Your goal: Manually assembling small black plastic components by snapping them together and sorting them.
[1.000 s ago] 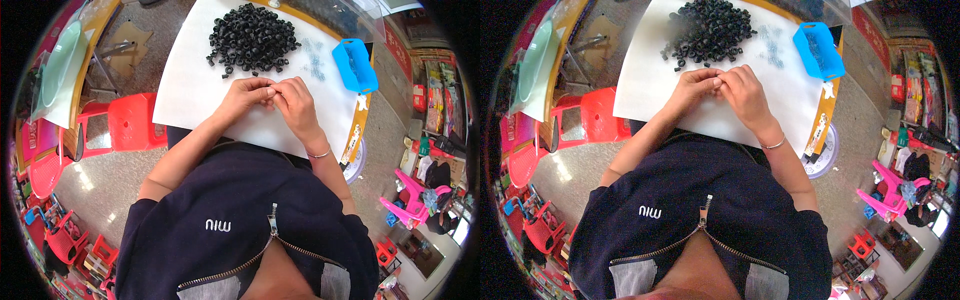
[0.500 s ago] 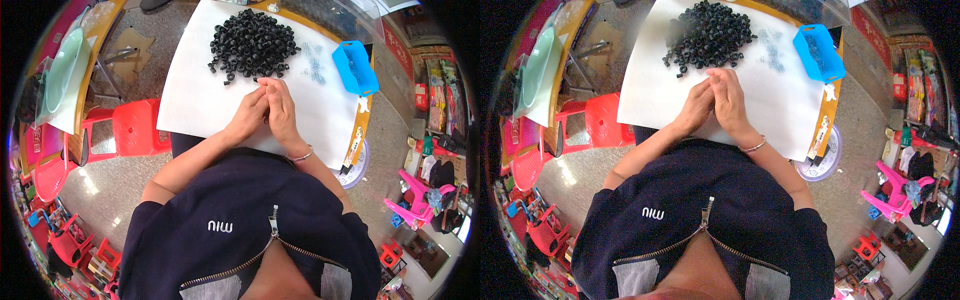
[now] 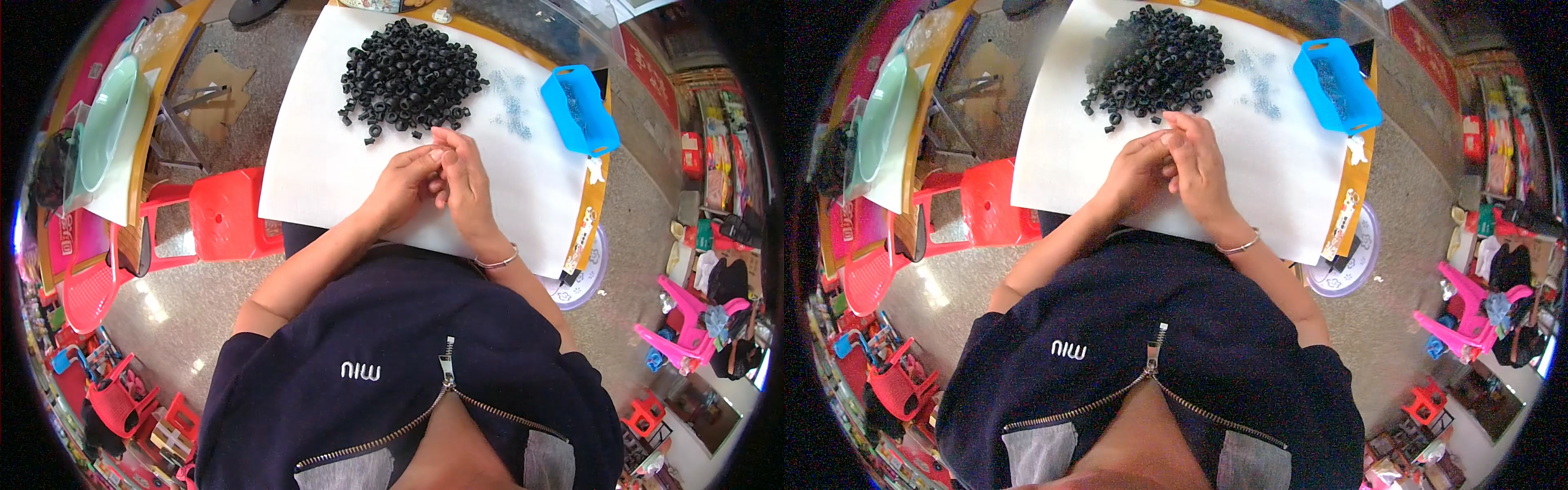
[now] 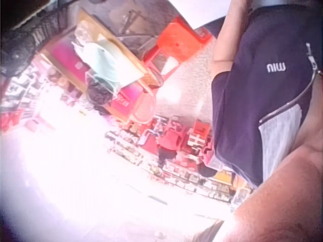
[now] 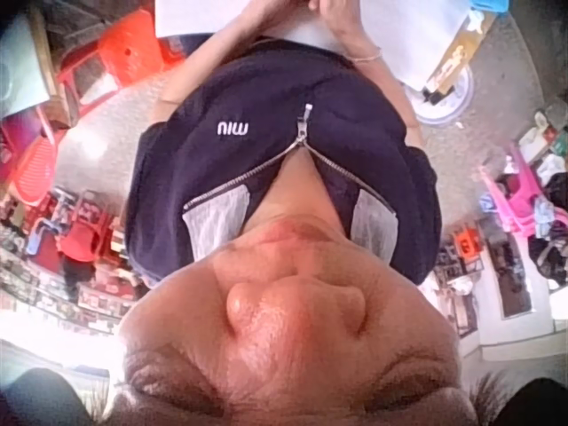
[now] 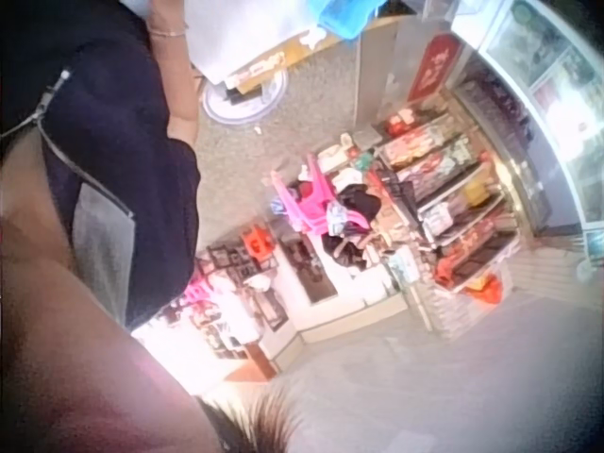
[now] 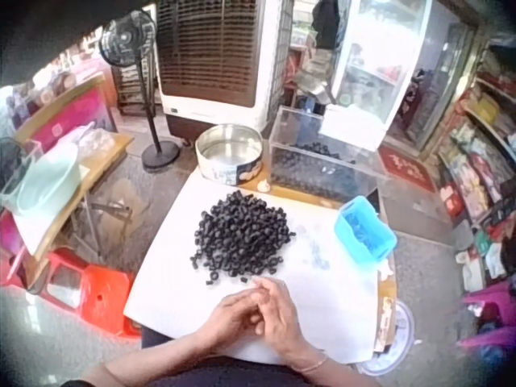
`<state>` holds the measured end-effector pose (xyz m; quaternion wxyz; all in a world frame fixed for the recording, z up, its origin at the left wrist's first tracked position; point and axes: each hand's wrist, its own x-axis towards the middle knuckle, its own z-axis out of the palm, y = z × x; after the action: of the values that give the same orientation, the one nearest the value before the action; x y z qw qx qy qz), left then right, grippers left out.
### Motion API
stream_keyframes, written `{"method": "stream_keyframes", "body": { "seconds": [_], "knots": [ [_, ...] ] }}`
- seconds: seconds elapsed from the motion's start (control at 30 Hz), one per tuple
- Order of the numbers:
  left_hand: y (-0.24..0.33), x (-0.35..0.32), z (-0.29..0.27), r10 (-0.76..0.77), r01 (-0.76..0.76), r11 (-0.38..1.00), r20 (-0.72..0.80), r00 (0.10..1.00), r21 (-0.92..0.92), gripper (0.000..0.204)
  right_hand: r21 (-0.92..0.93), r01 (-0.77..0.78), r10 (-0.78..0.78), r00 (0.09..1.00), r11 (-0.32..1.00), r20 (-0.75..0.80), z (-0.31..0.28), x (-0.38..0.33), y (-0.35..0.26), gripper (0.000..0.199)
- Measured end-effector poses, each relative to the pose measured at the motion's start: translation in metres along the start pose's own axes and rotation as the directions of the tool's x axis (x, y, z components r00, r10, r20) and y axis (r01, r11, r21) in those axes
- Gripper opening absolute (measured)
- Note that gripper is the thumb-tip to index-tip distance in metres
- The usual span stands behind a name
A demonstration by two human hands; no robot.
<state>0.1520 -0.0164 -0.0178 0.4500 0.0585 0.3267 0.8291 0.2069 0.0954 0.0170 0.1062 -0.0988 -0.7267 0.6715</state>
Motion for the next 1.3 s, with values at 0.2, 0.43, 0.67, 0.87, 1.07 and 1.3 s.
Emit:
{"method": "stream_keyframes", "body": {
  "seconds": [0.2,0.43,0.67,0.87,1.07,1.3],
  "knots": [
    [0.011,-0.01,0.003,-0.035,0.036,0.999,-0.071,0.997,0.008,0.029,-0.46,0.417,-0.408,0.905,0.784,0.125,-0.02,0.004,-0.009,0.02],
    [0.018,-0.012,0.009,-0.082,0.08,0.994,-0.021,0.996,-0.079,0.03,-0.481,0.489,-0.5,0.858,0.728,0.116,-0.023,0.003,-0.022,0.021],
    [0.036,-0.022,0.04,0.012,-0.008,0.999,-0.1,0.995,0.04,0.027,-0.376,0.476,-0.512,0.859,0.795,0.006,-0.028,-0.002,-0.035,0.019],
    [0.038,-0.024,0.054,0.057,-0.046,0.996,-0.132,0.99,0.083,0.022,-0.412,0.498,-0.546,0.838,0.763,0.003,-0.036,-0.007,-0.037,0.018],
    [0.039,-0.027,0.061,0.114,-0.099,0.989,-0.141,0.983,0.106,0.019,-0.49,0.551,-0.609,0.791,0.675,0.05,-0.039,-0.009,-0.042,0.018],
    [0.043,-0.029,0.069,0.129,-0.106,0.982,-0.149,0.98,0.154,0.019,-0.44,0.544,-0.595,0.803,0.714,0.026,-0.04,-0.009,-0.049,0.018]
  ]
}}
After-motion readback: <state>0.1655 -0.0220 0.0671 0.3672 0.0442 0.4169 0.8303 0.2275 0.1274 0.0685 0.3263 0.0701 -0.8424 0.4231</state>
